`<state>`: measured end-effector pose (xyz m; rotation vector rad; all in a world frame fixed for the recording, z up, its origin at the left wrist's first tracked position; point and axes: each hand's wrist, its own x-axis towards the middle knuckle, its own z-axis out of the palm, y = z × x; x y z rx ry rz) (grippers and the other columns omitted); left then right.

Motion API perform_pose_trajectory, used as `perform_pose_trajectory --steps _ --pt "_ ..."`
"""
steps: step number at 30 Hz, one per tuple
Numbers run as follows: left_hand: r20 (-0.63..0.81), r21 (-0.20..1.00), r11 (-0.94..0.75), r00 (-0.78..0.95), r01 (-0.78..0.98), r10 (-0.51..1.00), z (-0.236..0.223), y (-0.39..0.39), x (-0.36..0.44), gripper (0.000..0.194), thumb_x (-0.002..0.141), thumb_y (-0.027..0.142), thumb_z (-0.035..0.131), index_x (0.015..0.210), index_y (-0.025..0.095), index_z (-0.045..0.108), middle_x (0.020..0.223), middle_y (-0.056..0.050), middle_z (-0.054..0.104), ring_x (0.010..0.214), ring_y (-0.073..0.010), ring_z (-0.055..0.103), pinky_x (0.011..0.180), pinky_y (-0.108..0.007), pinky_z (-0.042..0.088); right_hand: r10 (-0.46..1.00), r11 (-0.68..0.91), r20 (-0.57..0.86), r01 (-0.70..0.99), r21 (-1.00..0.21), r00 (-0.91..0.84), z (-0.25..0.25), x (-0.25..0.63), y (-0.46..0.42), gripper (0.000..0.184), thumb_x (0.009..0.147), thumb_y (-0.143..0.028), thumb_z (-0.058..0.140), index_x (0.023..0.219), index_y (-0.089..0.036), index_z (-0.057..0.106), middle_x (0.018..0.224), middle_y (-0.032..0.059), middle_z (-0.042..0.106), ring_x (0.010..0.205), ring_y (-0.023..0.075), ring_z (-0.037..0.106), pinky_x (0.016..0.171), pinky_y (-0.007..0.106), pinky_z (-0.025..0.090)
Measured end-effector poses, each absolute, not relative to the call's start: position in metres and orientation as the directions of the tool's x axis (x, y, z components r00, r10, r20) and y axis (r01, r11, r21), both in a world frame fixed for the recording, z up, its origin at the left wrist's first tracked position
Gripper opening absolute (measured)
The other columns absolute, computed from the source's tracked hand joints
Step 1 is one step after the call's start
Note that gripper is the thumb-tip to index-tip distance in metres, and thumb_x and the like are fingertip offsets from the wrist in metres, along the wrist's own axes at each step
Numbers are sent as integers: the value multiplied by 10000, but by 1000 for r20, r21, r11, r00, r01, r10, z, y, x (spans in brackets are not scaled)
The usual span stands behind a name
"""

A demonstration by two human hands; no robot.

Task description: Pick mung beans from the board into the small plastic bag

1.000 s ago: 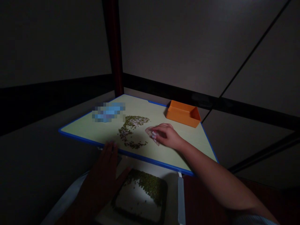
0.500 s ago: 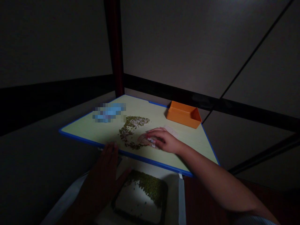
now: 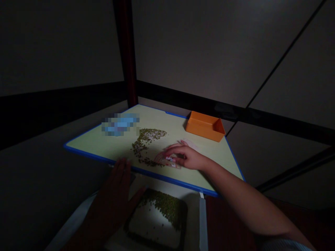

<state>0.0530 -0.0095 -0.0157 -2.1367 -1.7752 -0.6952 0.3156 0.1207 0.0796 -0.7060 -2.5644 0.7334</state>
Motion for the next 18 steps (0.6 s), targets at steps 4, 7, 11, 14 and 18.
perform_pose_trajectory --steps 4,7,11,14,18 --pt "531 77 -213 141 974 835 -15 -9 53 892 863 633 384 1478 5 227 1517 -296 345 1427 -396 318 1073 -562 399 552 737 198 362 -570 -810 82 318 121 314 840 -95 623 1116 -236 674 1243 80 659 1221 215 566 1136 591 88" --pt "538 61 -217 151 974 829 -14 -9 53 893 864 637 373 1484 14 214 1510 -300 355 1423 -394 327 1067 -561 405 536 742 201 344 -576 -820 83 319 120 315 841 -78 614 1106 -238 675 1218 63 672 1194 203 583 1139 581 109" --pt "519 70 -206 141 976 843 -13 -9 53 896 856 643 379 1492 36 204 1519 -280 355 1420 -385 337 1072 -555 401 501 760 243 287 -583 -831 81 320 124 250 869 -125 605 1090 -217 678 1171 70 693 1134 197 609 1107 536 241" --pt "509 74 -203 138 976 850 -11 -10 53 901 857 642 376 1476 3 228 1517 -290 351 1424 -389 326 1076 -549 396 467 786 325 218 -578 -822 80 321 129 204 872 -183 626 1067 -192 688 1105 81 711 1049 189 633 1041 472 349" --pt "515 66 -207 145 976 845 -11 -10 54 901 860 655 353 1461 -10 261 1515 -292 353 1429 -383 320 1079 -536 395 469 777 396 155 -610 -790 81 323 133 147 876 -236 634 982 -179 720 957 68 716 900 161 638 851 345 473"
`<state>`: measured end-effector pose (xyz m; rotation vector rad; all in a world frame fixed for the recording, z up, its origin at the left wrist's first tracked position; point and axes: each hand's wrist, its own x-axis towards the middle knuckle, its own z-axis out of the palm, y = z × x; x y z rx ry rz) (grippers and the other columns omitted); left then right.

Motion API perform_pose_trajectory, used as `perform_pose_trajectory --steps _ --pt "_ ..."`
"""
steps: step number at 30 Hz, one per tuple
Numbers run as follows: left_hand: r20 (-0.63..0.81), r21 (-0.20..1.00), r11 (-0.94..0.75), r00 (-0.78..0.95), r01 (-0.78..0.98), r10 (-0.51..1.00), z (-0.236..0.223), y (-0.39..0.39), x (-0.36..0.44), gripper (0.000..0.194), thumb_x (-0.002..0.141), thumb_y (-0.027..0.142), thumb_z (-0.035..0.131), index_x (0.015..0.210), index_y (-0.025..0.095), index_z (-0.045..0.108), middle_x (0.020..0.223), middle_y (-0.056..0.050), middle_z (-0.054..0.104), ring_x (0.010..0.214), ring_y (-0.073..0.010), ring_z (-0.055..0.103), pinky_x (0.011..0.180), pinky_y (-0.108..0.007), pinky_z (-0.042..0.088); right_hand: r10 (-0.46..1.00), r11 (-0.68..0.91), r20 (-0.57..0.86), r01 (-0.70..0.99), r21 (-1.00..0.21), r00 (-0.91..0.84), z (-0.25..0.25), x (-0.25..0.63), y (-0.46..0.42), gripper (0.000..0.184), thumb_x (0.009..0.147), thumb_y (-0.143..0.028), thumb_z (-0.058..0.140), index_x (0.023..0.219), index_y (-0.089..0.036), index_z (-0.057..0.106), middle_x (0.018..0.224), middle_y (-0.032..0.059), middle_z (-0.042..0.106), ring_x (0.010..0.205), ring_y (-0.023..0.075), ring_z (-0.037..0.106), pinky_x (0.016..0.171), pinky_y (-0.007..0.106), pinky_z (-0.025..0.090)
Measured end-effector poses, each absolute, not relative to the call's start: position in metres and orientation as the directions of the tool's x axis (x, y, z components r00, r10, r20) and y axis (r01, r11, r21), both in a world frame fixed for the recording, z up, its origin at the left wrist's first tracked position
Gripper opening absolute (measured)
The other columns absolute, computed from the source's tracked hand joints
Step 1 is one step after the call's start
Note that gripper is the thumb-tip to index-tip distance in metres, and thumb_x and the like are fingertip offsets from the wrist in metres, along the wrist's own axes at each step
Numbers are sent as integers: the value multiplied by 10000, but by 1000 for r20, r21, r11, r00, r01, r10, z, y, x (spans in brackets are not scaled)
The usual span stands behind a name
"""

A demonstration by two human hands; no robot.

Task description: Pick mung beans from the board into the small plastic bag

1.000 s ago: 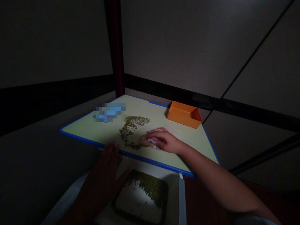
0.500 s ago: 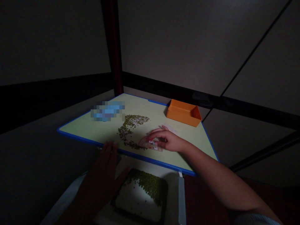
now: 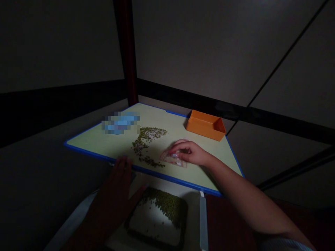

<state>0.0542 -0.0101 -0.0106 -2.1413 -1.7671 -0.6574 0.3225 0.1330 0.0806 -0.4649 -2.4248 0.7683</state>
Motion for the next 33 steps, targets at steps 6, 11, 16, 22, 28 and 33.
perform_pose_trajectory --steps 6,11,16,22,28,33 --pt "538 91 -206 126 974 834 -14 -9 54 901 857 662 358 1446 -17 297 1510 -293 361 1417 -394 338 1072 -546 397 568 740 394 238 -629 -723 79 323 133 112 850 -189 648 892 -148 743 805 62 680 793 151 613 753 289 475" --pt "523 132 -204 107 970 846 -14 -9 54 902 844 655 397 1467 16 268 1529 -270 344 1426 -391 321 1089 -547 378 624 698 370 279 -659 -688 75 320 130 132 832 -158 643 914 -146 746 839 68 688 784 154 608 731 285 469" --pt "525 118 -196 106 974 844 -16 -9 54 883 856 633 396 1487 40 224 1529 -270 344 1430 -385 316 1090 -550 376 636 651 312 273 -708 -706 71 319 130 218 835 -148 625 1025 -166 731 876 50 689 782 136 598 733 281 470" --pt "507 141 -202 104 969 856 -13 -10 55 881 856 641 389 1455 3 292 1523 -279 349 1436 -387 301 1102 -548 367 654 653 323 295 -698 -684 70 317 129 265 850 -149 595 1084 -164 719 898 60 698 769 134 595 705 279 467" --pt "496 148 -196 99 969 863 -9 -10 56 899 852 661 371 1432 -24 325 1511 -294 359 1426 -399 317 1088 -561 381 646 680 350 304 -667 -678 70 310 126 262 874 -158 579 1102 -148 709 976 91 716 874 158 624 785 304 475" --pt "494 137 -197 105 971 863 -10 -10 55 903 846 650 404 1450 -12 293 1516 -298 344 1429 -403 308 1089 -567 379 614 679 325 272 -681 -719 70 311 126 254 849 -145 606 1078 -151 718 904 66 697 824 150 615 757 292 479"
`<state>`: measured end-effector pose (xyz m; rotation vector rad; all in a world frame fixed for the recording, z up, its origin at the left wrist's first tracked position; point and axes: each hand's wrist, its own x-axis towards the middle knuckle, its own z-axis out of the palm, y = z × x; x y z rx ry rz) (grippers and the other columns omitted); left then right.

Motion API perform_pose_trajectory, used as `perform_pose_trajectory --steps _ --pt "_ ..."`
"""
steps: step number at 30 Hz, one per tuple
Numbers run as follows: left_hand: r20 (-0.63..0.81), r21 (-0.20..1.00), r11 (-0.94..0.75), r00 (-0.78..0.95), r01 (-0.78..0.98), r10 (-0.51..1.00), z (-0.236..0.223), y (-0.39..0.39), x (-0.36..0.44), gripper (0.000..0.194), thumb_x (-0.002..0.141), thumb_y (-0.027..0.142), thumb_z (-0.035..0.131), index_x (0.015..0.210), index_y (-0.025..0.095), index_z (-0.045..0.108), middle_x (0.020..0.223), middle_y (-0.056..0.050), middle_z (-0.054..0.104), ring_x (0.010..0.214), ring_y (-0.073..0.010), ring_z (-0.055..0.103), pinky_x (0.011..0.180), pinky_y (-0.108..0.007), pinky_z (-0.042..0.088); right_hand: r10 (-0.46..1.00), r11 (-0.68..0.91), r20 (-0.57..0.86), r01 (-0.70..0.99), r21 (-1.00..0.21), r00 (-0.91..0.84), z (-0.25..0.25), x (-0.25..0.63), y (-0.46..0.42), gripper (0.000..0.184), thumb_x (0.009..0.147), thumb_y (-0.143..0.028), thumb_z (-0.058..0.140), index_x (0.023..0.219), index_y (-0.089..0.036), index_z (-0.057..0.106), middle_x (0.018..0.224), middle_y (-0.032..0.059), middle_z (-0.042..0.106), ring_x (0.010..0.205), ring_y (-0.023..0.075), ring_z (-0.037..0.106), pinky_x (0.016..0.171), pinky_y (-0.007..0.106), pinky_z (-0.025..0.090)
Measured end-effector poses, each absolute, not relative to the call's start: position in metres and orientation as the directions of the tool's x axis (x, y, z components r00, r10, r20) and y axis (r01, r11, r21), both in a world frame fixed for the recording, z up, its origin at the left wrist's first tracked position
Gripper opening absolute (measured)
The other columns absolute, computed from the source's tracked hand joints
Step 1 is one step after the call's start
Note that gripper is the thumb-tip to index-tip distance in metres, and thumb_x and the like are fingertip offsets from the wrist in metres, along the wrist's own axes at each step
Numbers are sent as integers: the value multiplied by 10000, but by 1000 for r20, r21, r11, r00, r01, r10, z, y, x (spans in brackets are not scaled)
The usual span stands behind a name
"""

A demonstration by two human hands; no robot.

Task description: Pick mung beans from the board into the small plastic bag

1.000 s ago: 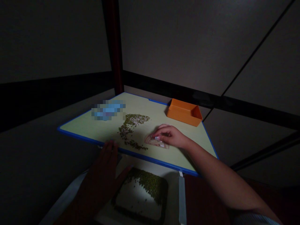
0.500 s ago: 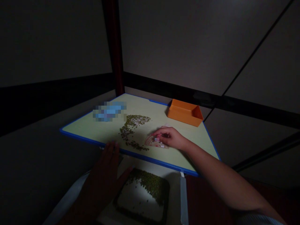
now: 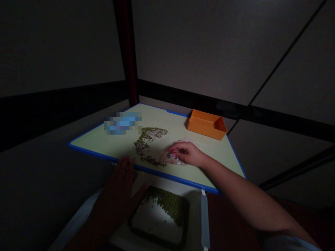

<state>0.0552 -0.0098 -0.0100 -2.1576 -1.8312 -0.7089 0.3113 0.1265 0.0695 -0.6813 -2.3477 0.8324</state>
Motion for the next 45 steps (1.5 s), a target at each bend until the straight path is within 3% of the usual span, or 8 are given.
perform_pose_trajectory --steps 7,15,22,28,33,45 --pt "509 138 -191 96 972 855 -12 -10 55 898 844 615 448 1502 62 189 1529 -273 342 1429 -382 317 1092 -545 380 610 642 300 235 -730 -733 70 315 128 227 850 -163 621 1054 -148 718 871 54 669 781 129 594 710 271 478" --pt "511 136 -207 110 969 852 -12 -11 54 888 850 636 410 1468 14 270 1529 -275 342 1436 -388 301 1100 -547 371 599 631 274 232 -741 -752 72 319 129 218 843 -163 629 1042 -150 718 840 39 656 750 125 577 694 266 464" --pt "494 158 -184 84 970 866 -12 -11 56 874 858 630 389 1494 57 220 1545 -253 328 1442 -373 294 1105 -540 369 610 611 251 245 -752 -751 71 319 130 246 845 -186 632 1075 -149 711 813 25 652 699 111 551 655 254 449" --pt "519 139 -208 108 968 848 -11 -11 56 878 860 630 395 1466 9 265 1519 -287 350 1438 -383 298 1097 -540 377 621 587 219 261 -766 -753 70 320 130 254 856 -179 597 1082 -140 705 854 38 664 707 110 546 655 256 440" --pt "503 142 -198 102 970 858 -11 -11 55 868 857 628 407 1468 26 272 1531 -272 339 1442 -379 292 1093 -543 384 627 551 193 254 -795 -755 70 321 130 257 846 -187 606 1078 -120 695 783 21 632 628 95 502 586 233 406" --pt "501 146 -192 95 970 860 -14 -10 54 892 850 640 399 1465 7 268 1534 -274 333 1434 -391 305 1103 -544 363 647 423 103 243 -873 -755 75 320 128 225 803 -110 599 1006 -128 695 705 -18 591 622 86 505 599 222 409"
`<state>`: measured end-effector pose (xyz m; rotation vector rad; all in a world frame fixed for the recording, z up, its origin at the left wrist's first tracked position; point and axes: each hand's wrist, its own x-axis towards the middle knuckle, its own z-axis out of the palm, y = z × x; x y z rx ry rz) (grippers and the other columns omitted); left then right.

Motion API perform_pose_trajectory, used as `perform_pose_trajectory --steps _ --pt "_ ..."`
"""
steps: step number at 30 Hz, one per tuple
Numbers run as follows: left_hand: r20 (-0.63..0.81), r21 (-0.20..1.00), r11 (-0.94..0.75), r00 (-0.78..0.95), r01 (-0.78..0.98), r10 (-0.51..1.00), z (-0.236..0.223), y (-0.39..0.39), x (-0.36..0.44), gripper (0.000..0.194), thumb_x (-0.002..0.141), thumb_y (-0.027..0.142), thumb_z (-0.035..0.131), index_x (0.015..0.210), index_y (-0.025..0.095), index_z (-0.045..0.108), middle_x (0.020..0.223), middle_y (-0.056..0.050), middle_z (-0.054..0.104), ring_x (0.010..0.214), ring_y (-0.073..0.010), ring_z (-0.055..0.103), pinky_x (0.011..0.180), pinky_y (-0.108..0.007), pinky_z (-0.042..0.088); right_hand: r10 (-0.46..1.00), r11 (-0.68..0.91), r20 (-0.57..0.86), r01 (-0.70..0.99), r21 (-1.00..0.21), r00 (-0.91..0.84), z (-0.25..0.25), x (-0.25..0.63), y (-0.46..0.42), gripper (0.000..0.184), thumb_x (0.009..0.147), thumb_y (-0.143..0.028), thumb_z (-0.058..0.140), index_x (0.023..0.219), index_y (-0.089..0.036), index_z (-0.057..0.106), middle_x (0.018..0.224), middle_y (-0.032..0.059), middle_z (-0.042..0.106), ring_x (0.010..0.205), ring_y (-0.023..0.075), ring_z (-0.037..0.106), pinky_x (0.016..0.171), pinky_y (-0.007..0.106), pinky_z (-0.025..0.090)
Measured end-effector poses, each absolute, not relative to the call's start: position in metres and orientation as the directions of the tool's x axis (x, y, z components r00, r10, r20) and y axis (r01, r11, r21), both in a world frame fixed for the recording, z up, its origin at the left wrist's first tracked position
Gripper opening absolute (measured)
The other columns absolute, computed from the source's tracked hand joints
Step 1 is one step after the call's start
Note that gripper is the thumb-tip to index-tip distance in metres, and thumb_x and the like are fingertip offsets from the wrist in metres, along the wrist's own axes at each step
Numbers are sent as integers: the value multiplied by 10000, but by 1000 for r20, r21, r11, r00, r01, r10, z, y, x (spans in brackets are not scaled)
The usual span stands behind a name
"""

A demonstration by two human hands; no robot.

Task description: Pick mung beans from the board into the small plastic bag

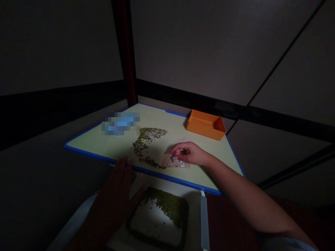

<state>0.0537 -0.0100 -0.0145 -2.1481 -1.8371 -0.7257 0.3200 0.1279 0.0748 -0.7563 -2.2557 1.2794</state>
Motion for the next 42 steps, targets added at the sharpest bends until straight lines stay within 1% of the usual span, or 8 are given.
perform_pose_trajectory --steps 6,10,16,22,29,35,39,42 --pt "518 126 -196 104 973 849 -20 -9 52 877 859 616 405 1501 60 187 1556 -252 302 1446 -371 285 1104 -539 365 624 419 74 253 -872 -778 73 321 129 228 805 -118 613 1019 -124 692 748 5 638 655 94 548 621 224 439" --pt "533 124 -205 109 971 839 -21 -8 51 865 863 585 430 1500 52 188 1546 -261 318 1440 -375 298 1096 -539 379 596 385 68 210 -899 -800 72 322 131 234 785 -100 620 1007 -130 689 796 20 656 696 104 587 656 240 469" --pt "532 83 -206 131 975 836 -21 -9 51 881 867 586 431 1508 55 142 1544 -269 314 1449 -372 278 1097 -543 378 650 431 129 224 -874 -749 75 322 130 220 805 -142 618 1008 -116 699 715 -8 597 625 88 515 599 224 416" --pt "543 46 -218 159 975 825 -18 -9 51 873 873 596 411 1486 14 195 1513 -301 347 1436 -389 300 1071 -540 409 652 436 112 250 -865 -750 72 318 126 236 803 -121 612 1022 -117 697 684 -26 573 596 79 485 581 216 395" --pt "545 58 -200 137 978 827 -17 -10 52 870 879 611 381 1486 13 205 1514 -298 349 1428 -385 320 1067 -546 413 624 395 77 229 -890 -778 71 319 127 238 773 -66 620 994 -124 684 713 -22 600 631 81 526 609 219 417" --pt "547 48 -215 154 976 823 -16 -9 52 873 875 611 388 1477 1 222 1507 -306 354 1431 -390 310 1068 -543 413 603 398 68 226 -889 -794 71 318 127 225 784 -90 632 1000 -135 675 745 -11 632 654 95 561 625 235 441" --pt "577 27 -221 165 975 800 -15 -8 53 866 881 605 380 1495 30 175 1500 -297 372 1426 -380 326 1054 -533 430 599 407 68 230 -884 -798 69 319 126 230 782 -127 663 1012 -128 665 649 -44 572 574 79 503 559 217 396" --pt "586 6 -213 168 977 792 -15 -9 53 884 873 622 387 1491 24 183 1479 -301 402 1403 -381 368 1027 -517 457 596 422 78 228 -878 -800 69 319 125 242 769 -165 699 1007 -131 663 589 -72 501 535 69 436 516 204 341"
